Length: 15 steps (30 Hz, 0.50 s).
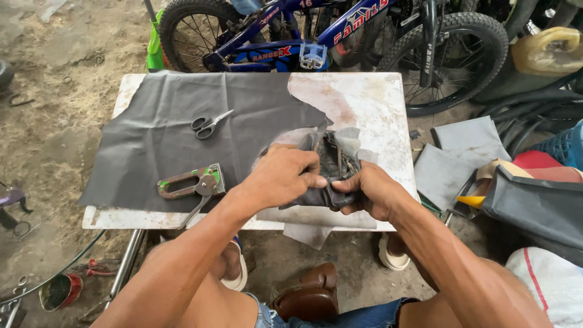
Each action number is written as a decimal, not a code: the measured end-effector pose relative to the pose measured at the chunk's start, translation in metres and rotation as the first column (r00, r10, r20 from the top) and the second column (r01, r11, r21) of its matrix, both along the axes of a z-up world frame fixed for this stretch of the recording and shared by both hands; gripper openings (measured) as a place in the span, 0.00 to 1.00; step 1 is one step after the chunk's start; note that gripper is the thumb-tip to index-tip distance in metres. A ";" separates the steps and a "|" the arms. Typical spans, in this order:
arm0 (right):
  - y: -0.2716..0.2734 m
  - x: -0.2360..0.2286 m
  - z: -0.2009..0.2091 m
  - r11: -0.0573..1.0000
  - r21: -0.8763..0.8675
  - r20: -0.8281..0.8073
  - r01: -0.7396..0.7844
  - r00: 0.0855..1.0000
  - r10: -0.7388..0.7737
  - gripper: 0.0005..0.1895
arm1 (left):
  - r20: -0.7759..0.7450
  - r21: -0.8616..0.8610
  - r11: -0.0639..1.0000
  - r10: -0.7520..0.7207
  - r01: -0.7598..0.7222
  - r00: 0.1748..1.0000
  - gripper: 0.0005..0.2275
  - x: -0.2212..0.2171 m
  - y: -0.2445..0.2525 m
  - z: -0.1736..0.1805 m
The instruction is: The person staples a piece of black material onto a bicycle seat using a manual staple gun. They repeatedly position the material and fire the stapler to secure the cover to the seat frame.
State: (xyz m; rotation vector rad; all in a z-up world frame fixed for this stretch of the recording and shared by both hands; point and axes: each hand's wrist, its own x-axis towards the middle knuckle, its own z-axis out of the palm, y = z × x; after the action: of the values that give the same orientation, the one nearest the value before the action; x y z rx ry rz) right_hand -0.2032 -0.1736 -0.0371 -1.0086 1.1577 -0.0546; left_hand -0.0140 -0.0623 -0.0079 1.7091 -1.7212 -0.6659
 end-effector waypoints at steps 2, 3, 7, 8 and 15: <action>-0.001 -0.004 -0.001 1.000 -0.016 0.003 -0.007 1.000 0.007 0.20 | -0.052 -0.093 0.990 -0.109 0.103 0.993 0.12 0.015 0.000 -0.025; -0.001 -0.005 -0.002 0.999 -0.031 0.007 -0.017 1.000 0.017 0.20 | -0.092 -0.189 0.962 -0.216 0.196 0.972 0.13 0.023 -0.001 -0.037; -0.005 -0.005 0.005 0.999 -0.048 -0.010 -0.003 1.000 0.002 0.21 | -0.108 -0.023 0.972 -0.237 0.236 0.966 0.13 0.024 0.031 0.006; -0.006 -0.004 0.005 0.998 -0.061 0.003 -0.012 1.000 0.012 0.21 | -0.008 -0.037 0.961 -0.274 0.274 0.962 0.17 0.022 0.037 0.007; -0.016 -0.008 -0.008 0.996 0.000 0.052 -0.091 0.994 0.091 0.18 | 0.341 -0.191 0.921 -0.263 0.340 0.903 0.26 0.022 0.056 0.009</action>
State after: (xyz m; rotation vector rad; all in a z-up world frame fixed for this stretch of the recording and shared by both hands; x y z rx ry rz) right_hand -0.2110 -0.1901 -0.0449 -1.0509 1.0626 -0.0065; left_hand 0.0082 -0.0063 0.0011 1.4392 -2.2198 -0.3013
